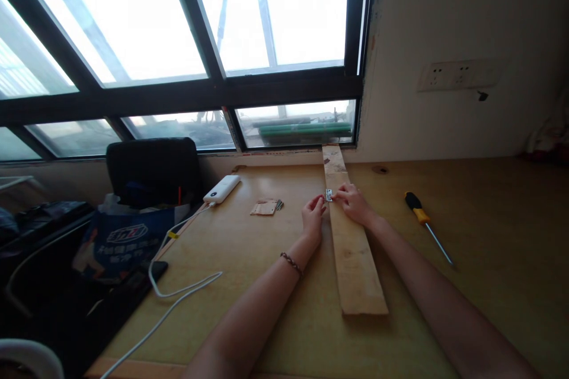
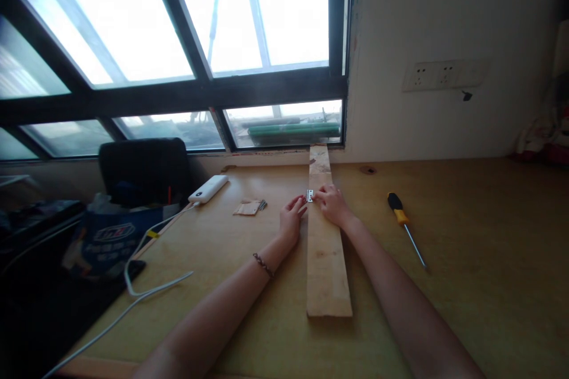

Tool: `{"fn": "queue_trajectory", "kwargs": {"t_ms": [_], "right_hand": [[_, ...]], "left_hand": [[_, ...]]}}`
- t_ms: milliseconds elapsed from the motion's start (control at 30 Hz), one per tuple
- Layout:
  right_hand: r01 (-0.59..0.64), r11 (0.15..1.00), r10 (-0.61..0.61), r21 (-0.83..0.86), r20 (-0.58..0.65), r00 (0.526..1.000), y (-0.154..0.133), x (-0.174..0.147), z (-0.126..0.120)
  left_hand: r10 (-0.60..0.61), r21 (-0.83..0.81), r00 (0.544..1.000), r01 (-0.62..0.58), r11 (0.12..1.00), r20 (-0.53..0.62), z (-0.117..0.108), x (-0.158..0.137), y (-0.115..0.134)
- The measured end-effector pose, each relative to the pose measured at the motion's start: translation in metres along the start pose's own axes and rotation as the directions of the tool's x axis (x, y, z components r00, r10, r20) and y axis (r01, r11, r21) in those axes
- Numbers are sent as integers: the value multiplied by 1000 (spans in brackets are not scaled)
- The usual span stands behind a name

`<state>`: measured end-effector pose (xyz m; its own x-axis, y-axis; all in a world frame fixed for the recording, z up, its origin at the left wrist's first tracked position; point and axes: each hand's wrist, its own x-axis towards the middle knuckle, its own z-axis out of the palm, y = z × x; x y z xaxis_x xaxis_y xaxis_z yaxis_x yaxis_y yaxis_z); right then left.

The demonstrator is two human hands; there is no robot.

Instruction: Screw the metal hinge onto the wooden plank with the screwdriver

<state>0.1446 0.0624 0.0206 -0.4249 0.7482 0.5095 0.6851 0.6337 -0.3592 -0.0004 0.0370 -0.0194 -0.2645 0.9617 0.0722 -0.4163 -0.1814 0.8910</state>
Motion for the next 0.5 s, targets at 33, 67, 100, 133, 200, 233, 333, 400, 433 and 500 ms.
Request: {"fn": "queue_trajectory", "kwargs": {"t_ms": [33, 67, 100, 133, 200, 233, 333, 400, 433, 500], "right_hand": [[0, 1000, 0, -3, 2, 1000, 0, 0, 0], [-1, 1000, 1, -7, 4, 1000, 0, 0, 0], [-1, 1000, 1, -12, 6, 1000, 0, 0, 1], [-1, 1000, 1, -17, 9, 1000, 0, 1, 1], [-1, 1000, 1, -27, 15, 1000, 0, 1, 0], [-2, 999, 2, -33, 17, 1000, 0, 1, 0], [0, 998, 1, -64, 24, 1000, -2, 0, -1], [11, 996, -8, -89, 35, 999, -4, -1, -4], [23, 995, -19, -100, 41, 999, -6, -1, -6], [51, 993, -48, -109, 31, 998, -15, 1, -14]], "left_hand": [[30, 30, 1000, -30, 999, -3, 0, 1, 1], [63, 67, 998, -63, 996, 4, 0, 1, 2], [98, 114, 995, -100, 989, 22, 0, 1, 4], [136, 171, 990, -142, 975, 47, 0, 1, 6], [216, 300, 970, -240, 923, 111, 0, 1, 11], [258, 364, 955, -295, 883, 148, 0, 1, 13], [358, 497, 902, -432, 752, 243, -1, 2, 16], [384, 531, 887, -462, 710, 257, -2, 3, 16], [386, 535, 890, -455, 712, 243, -3, 4, 15], [377, 524, 909, -411, 746, 177, -4, 6, 14]]}}
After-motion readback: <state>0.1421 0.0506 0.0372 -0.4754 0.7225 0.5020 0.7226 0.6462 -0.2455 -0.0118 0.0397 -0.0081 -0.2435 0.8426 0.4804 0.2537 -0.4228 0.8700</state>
